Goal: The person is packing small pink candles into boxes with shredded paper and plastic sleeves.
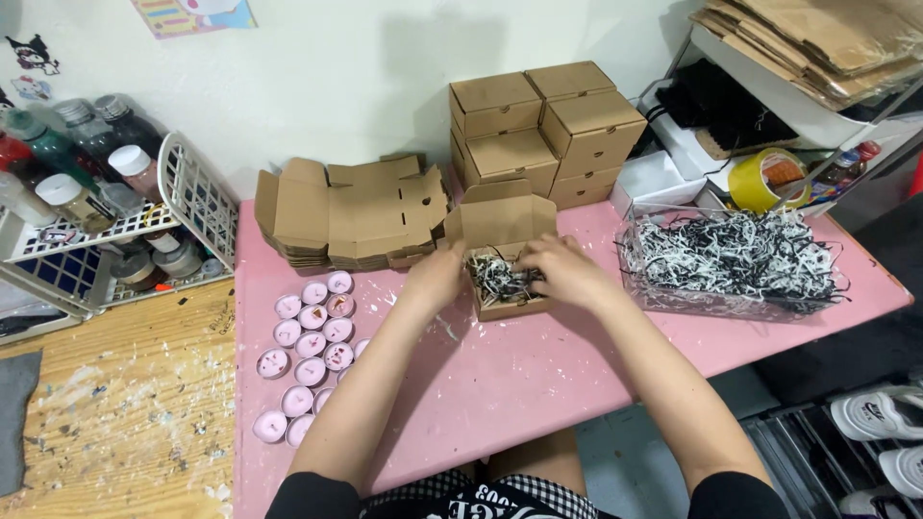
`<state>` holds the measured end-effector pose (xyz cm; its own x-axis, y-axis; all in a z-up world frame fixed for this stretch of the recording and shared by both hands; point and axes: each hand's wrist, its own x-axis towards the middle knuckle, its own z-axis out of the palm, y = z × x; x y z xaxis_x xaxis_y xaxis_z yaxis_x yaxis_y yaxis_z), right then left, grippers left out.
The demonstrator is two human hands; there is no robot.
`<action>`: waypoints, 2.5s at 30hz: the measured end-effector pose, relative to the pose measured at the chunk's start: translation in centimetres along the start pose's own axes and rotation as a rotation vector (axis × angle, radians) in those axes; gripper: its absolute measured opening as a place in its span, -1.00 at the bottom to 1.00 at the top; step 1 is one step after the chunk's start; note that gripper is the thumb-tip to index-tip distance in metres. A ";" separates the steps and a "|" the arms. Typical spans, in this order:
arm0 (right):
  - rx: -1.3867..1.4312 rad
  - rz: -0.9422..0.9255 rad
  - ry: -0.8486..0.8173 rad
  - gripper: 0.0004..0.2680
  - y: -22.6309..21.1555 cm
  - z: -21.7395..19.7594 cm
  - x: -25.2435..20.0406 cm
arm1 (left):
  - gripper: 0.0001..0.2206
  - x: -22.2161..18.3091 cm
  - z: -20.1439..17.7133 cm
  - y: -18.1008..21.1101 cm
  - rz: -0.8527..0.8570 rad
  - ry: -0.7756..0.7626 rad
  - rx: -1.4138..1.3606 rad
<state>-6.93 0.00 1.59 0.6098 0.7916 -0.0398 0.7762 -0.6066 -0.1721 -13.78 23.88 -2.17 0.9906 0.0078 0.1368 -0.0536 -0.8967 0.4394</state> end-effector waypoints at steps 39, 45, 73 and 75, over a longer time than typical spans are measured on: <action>-0.110 0.782 0.632 -0.70 17.7 -2.9 1.4 | -0.67 -2.9 0.6 5.6 0.347 -0.298 0.117; -0.053 0.908 0.131 -0.55 27.6 -0.5 5.5 | -0.72 -2.7 0.8 4.8 0.351 -0.276 0.007; 1.345 0.244 0.773 -0.86 0.7 4.5 1.7 | -0.61 -0.7 -0.3 3.8 0.093 -0.149 -0.286; 1.439 0.274 0.701 -0.87 -1.2 2.2 0.6 | -0.42 0.0 -1.2 2.8 -0.021 -0.154 -0.406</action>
<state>-7.87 1.35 -0.35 0.9590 0.2461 0.1403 0.0997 0.1703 -0.9803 -14.11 21.92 0.07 0.9976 -0.0694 0.0036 -0.0480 -0.6503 0.7581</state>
